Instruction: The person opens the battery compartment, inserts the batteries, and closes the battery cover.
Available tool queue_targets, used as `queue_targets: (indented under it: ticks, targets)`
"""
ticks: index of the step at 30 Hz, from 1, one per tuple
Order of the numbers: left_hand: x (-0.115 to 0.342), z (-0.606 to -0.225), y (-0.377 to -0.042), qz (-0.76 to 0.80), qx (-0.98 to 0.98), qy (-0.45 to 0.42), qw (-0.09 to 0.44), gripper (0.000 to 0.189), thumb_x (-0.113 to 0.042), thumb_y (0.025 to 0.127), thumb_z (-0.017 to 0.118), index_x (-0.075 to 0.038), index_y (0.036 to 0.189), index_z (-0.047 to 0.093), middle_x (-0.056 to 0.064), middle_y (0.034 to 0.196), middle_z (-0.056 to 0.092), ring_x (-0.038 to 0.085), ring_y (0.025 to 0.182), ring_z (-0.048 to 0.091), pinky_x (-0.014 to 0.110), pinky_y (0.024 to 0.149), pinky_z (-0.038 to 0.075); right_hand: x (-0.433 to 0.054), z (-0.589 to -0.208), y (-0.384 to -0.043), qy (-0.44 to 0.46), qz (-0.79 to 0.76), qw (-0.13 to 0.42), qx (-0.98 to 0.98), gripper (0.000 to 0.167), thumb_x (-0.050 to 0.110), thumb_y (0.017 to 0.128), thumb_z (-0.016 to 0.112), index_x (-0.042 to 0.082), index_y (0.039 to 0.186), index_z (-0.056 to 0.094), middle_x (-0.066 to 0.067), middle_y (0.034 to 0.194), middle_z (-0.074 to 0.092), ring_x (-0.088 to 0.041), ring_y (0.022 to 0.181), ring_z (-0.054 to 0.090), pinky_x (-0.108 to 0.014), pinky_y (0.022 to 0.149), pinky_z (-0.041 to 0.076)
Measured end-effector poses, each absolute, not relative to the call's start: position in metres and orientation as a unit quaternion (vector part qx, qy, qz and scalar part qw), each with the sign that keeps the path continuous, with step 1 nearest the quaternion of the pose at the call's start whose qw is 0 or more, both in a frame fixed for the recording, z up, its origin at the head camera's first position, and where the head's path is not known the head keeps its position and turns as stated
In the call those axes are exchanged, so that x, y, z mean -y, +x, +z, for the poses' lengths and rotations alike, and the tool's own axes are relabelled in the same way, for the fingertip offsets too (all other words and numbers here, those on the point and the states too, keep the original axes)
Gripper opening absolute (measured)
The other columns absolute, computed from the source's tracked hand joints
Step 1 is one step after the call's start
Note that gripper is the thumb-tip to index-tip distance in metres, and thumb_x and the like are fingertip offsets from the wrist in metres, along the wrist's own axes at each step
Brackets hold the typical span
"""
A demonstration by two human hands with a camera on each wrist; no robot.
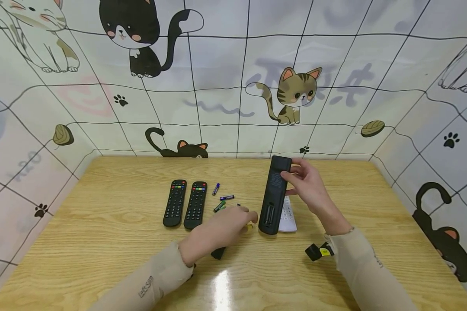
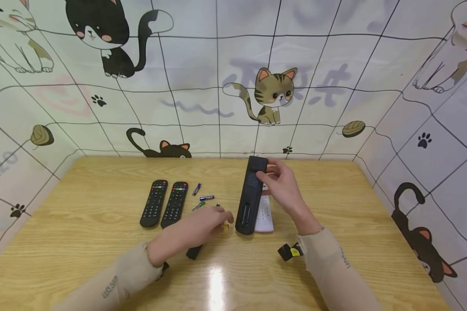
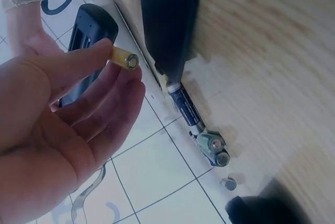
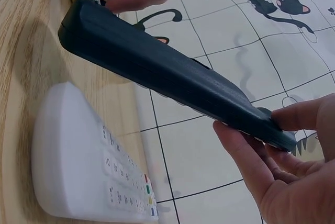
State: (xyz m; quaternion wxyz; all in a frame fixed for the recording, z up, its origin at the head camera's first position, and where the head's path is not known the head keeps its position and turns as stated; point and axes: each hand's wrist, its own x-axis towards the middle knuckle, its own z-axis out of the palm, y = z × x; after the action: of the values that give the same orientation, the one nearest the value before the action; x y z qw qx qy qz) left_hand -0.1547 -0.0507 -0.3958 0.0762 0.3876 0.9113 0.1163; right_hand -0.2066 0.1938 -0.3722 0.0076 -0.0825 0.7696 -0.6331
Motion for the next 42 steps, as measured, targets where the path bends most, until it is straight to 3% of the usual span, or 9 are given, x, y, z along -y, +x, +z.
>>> queue_targets:
  ticks: [8,22,36,42]
  targets:
    - [0.061,-0.396,-0.153,0.219,-0.892,0.394,0.043,0.019,0.000,0.095,0.072,-0.009,0.111,0.069,0.003,0.095,0.063,0.013,0.079,0.059,0.023,0.067,0.050,-0.192,-0.373,-0.206,-0.085,-0.630,0.009,-0.772,0.043,0.006,0.103,0.060,-0.006,0.142,0.045,-0.030,0.120,0.057,-0.012,0.092,0.068,-0.042,0.071,0.062]
    - [0.059,-0.396,-0.154,0.321,-0.858,0.398,-0.049,0.018,0.004,0.093,0.072,-0.006,0.108,0.069,0.004,0.093,0.066,0.014,0.082,0.062,0.023,0.070,0.052,-0.188,-0.374,-0.207,-0.090,-0.636,0.014,-0.767,0.046,0.006,0.103,0.061,-0.005,0.144,0.044,-0.031,0.122,0.057,-0.014,0.093,0.069,-0.042,0.070,0.062]
    - [0.052,-0.392,-0.151,0.361,-0.855,0.369,-0.051,0.014,-0.006,0.093,0.077,-0.009,0.107,0.073,0.001,0.100,0.073,0.007,0.081,0.064,0.019,0.069,0.054,-0.179,-0.373,-0.207,-0.098,-0.650,0.024,-0.753,0.045,0.005,0.103,0.061,-0.004,0.144,0.045,-0.029,0.121,0.059,-0.017,0.094,0.069,-0.043,0.070,0.062]
    - [0.048,-0.391,-0.152,0.360,-0.855,0.364,-0.078,0.012,-0.008,0.092,0.078,-0.010,0.104,0.074,-0.003,0.096,0.073,0.005,0.079,0.063,0.021,0.068,0.055,-0.176,-0.372,-0.207,-0.103,-0.652,0.029,-0.750,0.046,0.005,0.103,0.061,-0.005,0.145,0.044,-0.030,0.122,0.058,-0.018,0.095,0.070,-0.044,0.071,0.062]
